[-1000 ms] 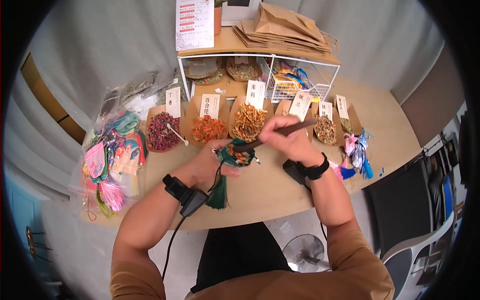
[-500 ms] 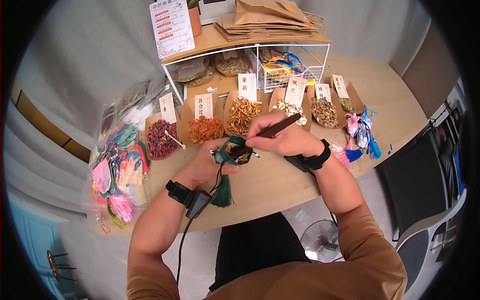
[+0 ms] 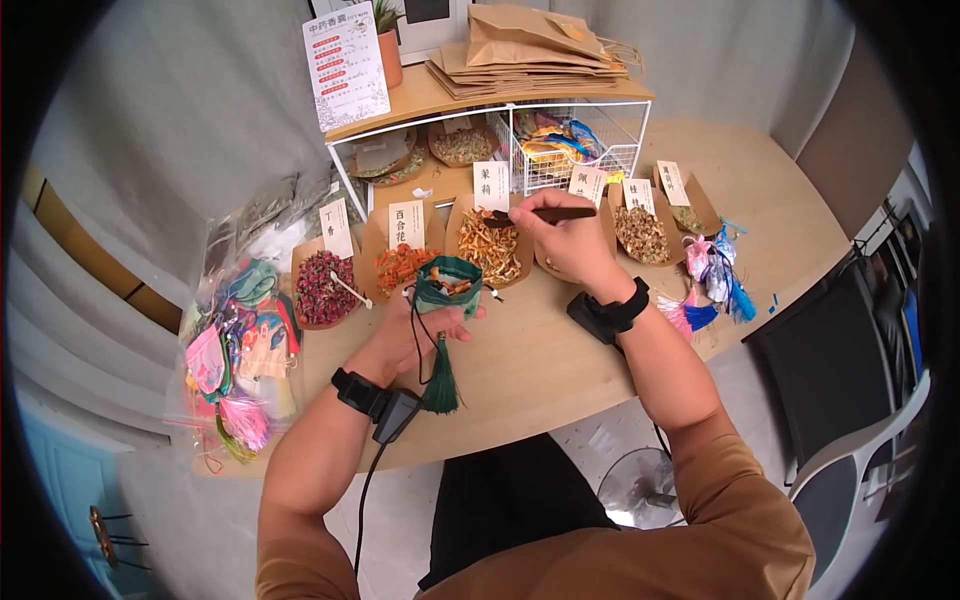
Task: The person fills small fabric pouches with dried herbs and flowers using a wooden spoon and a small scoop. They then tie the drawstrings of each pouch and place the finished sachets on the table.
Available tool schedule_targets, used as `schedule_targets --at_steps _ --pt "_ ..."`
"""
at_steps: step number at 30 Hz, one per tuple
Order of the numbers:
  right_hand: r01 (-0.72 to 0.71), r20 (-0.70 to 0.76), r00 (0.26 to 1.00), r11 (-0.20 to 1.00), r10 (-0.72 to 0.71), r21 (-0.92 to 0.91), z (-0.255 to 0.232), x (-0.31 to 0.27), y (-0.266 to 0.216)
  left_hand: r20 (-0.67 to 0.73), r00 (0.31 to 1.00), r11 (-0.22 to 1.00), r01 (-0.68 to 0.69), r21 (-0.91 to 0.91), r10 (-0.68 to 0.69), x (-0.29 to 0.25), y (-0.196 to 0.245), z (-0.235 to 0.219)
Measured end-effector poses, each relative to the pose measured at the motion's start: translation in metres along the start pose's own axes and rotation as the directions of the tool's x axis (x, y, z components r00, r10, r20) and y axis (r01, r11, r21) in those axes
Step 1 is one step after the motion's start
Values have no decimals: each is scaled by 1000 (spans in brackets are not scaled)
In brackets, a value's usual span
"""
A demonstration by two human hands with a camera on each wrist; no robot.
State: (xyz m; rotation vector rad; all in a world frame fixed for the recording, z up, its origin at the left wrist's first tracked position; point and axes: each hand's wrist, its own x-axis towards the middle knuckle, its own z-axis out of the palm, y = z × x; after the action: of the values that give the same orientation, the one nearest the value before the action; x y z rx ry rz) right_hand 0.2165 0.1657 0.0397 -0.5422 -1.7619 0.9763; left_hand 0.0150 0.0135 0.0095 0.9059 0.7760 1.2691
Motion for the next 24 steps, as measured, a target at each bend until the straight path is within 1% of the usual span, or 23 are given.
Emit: schedule_targets --at_steps 1,2,5,6,8,9,10,13,14,17,20,24 --pt "28 22 999 997 -26 -78 0 -1 4 -8 1000 1000 -3 -23 2 -1 2 1" --pt "-5 74 997 975 22 -223 0 -3 -15 -15 1000 999 -6 -46 6 -1 4 2" --pt "47 177 984 904 32 -424 3 -6 -19 2 1000 999 -7 -39 7 -2 6 6" --pt "61 215 976 901 36 -430 3 -6 -19 32 999 999 -36 -11 36 -2 5 5" --pt "162 309 951 862 -6 -480 5 -8 -20 87 991 994 -102 41 98 -2 1 4" --pt "213 357 934 839 -24 -501 5 -9 -21 90 990 993 -111 33 107 -4 1 5" --pt "249 426 904 793 15 -556 4 -10 -24 92 989 993 -119 24 116 -5 2 7" --pt "366 518 855 714 -5 -597 4 -14 -28 94 985 990 -143 2 142 -4 0 3" --pt "350 533 845 709 43 -612 4 -13 -25 91 984 989 -150 -7 150 -3 -1 2" --pt "383 565 825 725 10 -572 1 -12 -25 89 984 987 -152 -43 155 -3 -1 1" --pt "412 560 826 740 -58 -531 0 -12 -24 100 985 989 -136 -65 142 -3 -1 -2" --pt "360 566 825 772 0 -524 -3 -11 -23 89 987 982 -123 -142 137 -2 -2 -1"
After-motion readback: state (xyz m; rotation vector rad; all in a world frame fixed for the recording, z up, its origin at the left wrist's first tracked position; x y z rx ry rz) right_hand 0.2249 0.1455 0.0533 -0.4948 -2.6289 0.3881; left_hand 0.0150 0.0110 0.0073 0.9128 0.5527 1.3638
